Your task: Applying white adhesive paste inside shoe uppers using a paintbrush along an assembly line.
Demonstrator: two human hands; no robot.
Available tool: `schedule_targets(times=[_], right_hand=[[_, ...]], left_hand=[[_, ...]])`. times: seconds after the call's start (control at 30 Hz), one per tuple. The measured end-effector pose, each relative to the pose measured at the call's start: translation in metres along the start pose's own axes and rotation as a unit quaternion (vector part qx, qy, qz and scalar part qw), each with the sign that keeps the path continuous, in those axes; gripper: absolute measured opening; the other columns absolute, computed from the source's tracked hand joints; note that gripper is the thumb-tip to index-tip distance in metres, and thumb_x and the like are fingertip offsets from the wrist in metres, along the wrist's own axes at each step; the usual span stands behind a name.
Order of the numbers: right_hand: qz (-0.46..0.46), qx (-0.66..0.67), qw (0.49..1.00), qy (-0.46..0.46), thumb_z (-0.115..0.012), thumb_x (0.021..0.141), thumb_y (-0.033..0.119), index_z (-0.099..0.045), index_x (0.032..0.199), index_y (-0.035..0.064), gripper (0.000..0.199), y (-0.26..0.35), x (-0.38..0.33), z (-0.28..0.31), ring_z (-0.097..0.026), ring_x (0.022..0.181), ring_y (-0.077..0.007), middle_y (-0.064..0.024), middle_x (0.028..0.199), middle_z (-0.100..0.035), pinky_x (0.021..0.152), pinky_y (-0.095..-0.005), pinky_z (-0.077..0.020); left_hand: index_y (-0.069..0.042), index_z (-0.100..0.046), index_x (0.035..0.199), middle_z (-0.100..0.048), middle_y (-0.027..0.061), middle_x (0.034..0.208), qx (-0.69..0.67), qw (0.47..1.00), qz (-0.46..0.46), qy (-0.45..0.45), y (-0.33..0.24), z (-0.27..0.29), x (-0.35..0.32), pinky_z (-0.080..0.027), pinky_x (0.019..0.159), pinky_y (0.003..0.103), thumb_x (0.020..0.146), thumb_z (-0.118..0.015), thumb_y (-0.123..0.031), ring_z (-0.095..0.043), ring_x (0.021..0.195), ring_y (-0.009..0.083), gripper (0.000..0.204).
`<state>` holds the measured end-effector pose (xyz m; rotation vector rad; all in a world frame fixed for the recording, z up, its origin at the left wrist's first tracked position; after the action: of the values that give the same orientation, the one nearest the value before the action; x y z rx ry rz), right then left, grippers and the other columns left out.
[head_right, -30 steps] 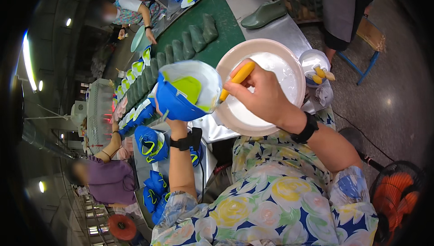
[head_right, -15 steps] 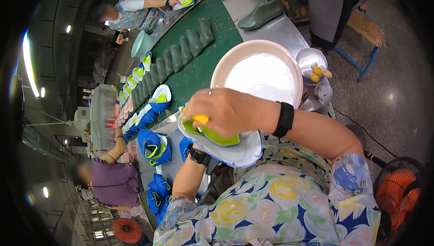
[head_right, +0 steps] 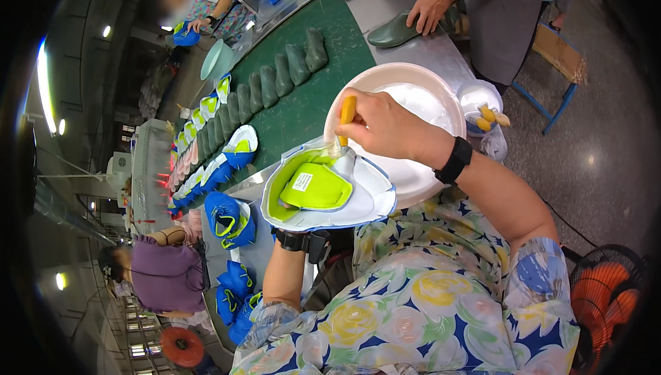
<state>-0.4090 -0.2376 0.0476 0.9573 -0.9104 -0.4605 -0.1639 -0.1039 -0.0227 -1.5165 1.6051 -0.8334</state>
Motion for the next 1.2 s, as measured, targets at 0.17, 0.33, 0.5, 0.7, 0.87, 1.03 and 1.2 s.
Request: schedule_targets(times=[0.17, 0.33, 0.5, 0.7, 0.87, 1.03, 1.2], right_hand=[[-0.13, 0.016, 0.991, 0.033, -0.067, 0.088, 0.014, -0.06, 0.097, 0.0007, 0.018, -0.007, -0.005, 0.007, -0.067, 0.07, -0.0225, -0.0143, 0.08, -0.068, 0.065, -0.0325, -0.0512], [0.041, -0.025, 0.998, -0.034, -0.068, 0.088, 0.012, -0.062, 0.099, 0.0017, 0.016, 0.006, -0.016, 0.012, -0.067, 0.081, -0.0279, -0.0132, 0.089, -0.068, 0.072, -0.0345, -0.0519], [0.255, -0.169, 0.951, 0.047, -0.065, 0.08, 0.002, -0.064, 0.098, 0.004, 0.018, 0.024, -0.023, -0.008, -0.066, 0.094, -0.0278, -0.0099, 0.101, -0.068, 0.082, -0.0376, -0.0532], [0.241, -0.228, 0.932, 0.143, -0.062, 0.08, 0.003, -0.063, 0.099, 0.0041, 0.019, 0.024, -0.046, 0.005, -0.066, 0.096, -0.0271, -0.0098, 0.101, -0.068, 0.085, -0.037, -0.0539], [0.273, -0.192, 0.941, 0.061, -0.063, 0.078, 0.001, -0.064, 0.104, 0.0037, 0.026, 0.034, -0.027, -0.002, -0.065, 0.099, -0.0287, -0.0108, 0.104, -0.068, 0.087, -0.0378, -0.0534], [0.165, -0.204, 0.935, 0.237, -0.062, 0.078, 0.002, -0.064, 0.106, 0.0058, 0.028, 0.029, -0.037, 0.002, -0.064, 0.101, -0.0262, -0.0124, 0.103, -0.067, 0.09, -0.0372, -0.0504], [0.137, -0.059, 0.988, -0.04, -0.072, 0.084, 0.003, -0.061, 0.101, 0.0043, 0.021, 0.042, -0.014, -0.004, -0.068, 0.086, -0.0318, -0.0136, 0.096, -0.068, 0.074, -0.0356, -0.0538]], left_hand=[[-0.001, -0.047, 0.141, -0.057, 0.0187, 0.135, 0.01, 0.999, -0.045, 0.021, -0.002, 0.003, -0.003, -0.05, 0.102, 0.047, 0.059, -0.09, -0.051, -0.059, 0.12, 0.0333, 0.105], [-0.002, -0.056, 0.13, -0.068, 0.0123, 0.115, -0.089, 0.985, 0.106, -0.105, -0.017, -0.01, 0.007, -0.06, 0.083, 0.038, 0.1, -0.052, -0.034, -0.069, 0.098, 0.0226, 0.044], [-0.002, -0.059, 0.128, -0.071, 0.0123, 0.107, -0.122, 0.983, 0.076, -0.117, -0.012, 0.005, 0.003, -0.062, 0.078, 0.039, 0.099, -0.054, -0.034, -0.071, 0.091, 0.0254, 0.044], [-0.001, -0.056, 0.132, -0.068, 0.014, 0.116, -0.184, 0.979, 0.025, -0.081, -0.034, -0.018, -0.005, -0.059, 0.086, 0.046, 0.102, -0.047, -0.035, -0.07, 0.1, 0.0293, 0.046], [-0.003, -0.061, 0.125, -0.071, 0.0109, 0.108, -0.155, 0.984, 0.048, -0.076, -0.027, -0.022, 0.0, -0.061, 0.082, 0.042, 0.101, -0.053, -0.031, -0.07, 0.097, 0.0247, 0.038], [-0.004, -0.061, 0.126, -0.07, 0.0091, 0.108, -0.124, 0.984, -0.006, -0.128, -0.03, -0.024, 0.0, -0.061, 0.08, 0.039, 0.101, -0.052, -0.032, -0.07, 0.095, 0.0235, 0.038], [-0.002, -0.053, 0.134, -0.062, 0.0131, 0.126, -0.093, 0.988, 0.09, -0.086, -0.02, 0.001, 0.007, -0.058, 0.088, 0.04, 0.101, -0.051, -0.031, -0.066, 0.106, 0.0241, 0.044]])
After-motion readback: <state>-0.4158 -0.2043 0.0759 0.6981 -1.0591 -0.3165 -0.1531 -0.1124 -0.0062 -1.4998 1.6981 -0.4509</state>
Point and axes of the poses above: each hand's wrist, its own x-axis towards the middle knuckle, its own z-axis out of the back of the hand, y = z × x, the point moved 2 cm from there along x, towards the middle knuckle
